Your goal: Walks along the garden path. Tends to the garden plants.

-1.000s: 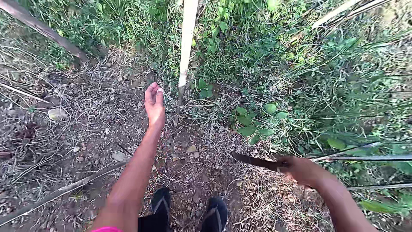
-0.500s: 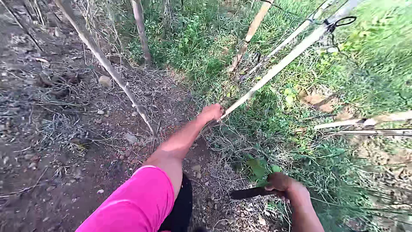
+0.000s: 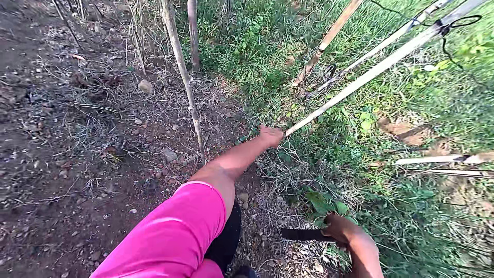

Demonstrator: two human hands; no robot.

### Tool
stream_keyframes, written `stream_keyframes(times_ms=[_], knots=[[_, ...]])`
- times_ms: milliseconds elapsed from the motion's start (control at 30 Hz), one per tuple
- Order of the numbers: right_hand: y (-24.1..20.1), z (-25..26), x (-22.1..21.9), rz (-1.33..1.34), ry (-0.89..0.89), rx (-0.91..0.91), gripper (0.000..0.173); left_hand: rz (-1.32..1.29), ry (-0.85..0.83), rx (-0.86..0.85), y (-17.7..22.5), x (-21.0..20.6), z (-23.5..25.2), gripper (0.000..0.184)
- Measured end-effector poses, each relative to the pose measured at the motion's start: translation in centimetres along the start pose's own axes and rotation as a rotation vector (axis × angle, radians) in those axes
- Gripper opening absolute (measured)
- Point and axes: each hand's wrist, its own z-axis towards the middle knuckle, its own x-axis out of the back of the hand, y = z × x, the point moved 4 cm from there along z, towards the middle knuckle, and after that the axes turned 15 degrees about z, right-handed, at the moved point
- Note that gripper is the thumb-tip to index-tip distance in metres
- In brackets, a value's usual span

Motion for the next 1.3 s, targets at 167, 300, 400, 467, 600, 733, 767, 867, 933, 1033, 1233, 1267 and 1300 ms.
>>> stream_keyframes(times_ms=[167,300,400,467,600,733,767,867,933,1033,1233,1267,1300], knots=[[2.2,-1.6,0.9,0.146,0.035,0.007,0.046,-0.138,0.257,0.031,-2.3,-0.5,1.1,0.066],[8.6,-2.0,0.1,0.378,0.001,-0.063,0.048,-0.378,0.456,0.113,-5.2,1.5,0.7,0.074],[12.8,-2.0,-1.8,0.449,0.019,-0.075,0.049,-0.447,0.522,0.121,-6.9,1.3,1.4,0.093],[13.8,-2.9,-2.9,0.459,0.026,-0.07,0.048,-0.423,0.426,0.066,-7.4,-0.1,2.7,0.103],[14.9,-4.8,-5.0,0.511,0.055,-0.079,0.043,-0.325,0.076,-0.012,-7.5,-2.0,4.6,0.072],[16.5,-4.6,-8.1,0.54,0.082,-0.129,0.045,-0.151,0.173,-0.07,-6.9,-0.3,2.9,0.044],[15.8,-4.7,-8.5,0.538,0.068,-0.137,0.046,-0.082,0.288,-0.089,-7.2,0.1,1.9,0.047],[16.4,-6.5,-8.5,0.56,0.075,-0.164,0.048,0.013,0.454,-0.364,-2.0,0.0,2.8,0.053],[17.2,-7.3,-7.8,0.569,0.074,-0.16,0.049,0.076,0.498,-0.593,2.4,-0.3,2.3,0.044],[15.9,-7.3,-7.8,0.556,0.066,-0.143,0.05,0.206,0.5,-0.7,5.6,-2.5,3.6,0.048],[14.7,-8.8,-8.8,0.553,0.04,-0.194,0.041,0.309,0.25,-0.439,6.2,-8.8,9.9,0.116],[14.4,-9.0,-8.9,0.55,0.032,-0.199,0.041,0.358,0.19,-0.4,6.0,-9.6,10.3,0.118],[14.3,-9.2,-9.0,0.548,0.027,-0.202,0.041,0.4,0.141,-0.378,6.0,-10.2,10.5,0.117]])
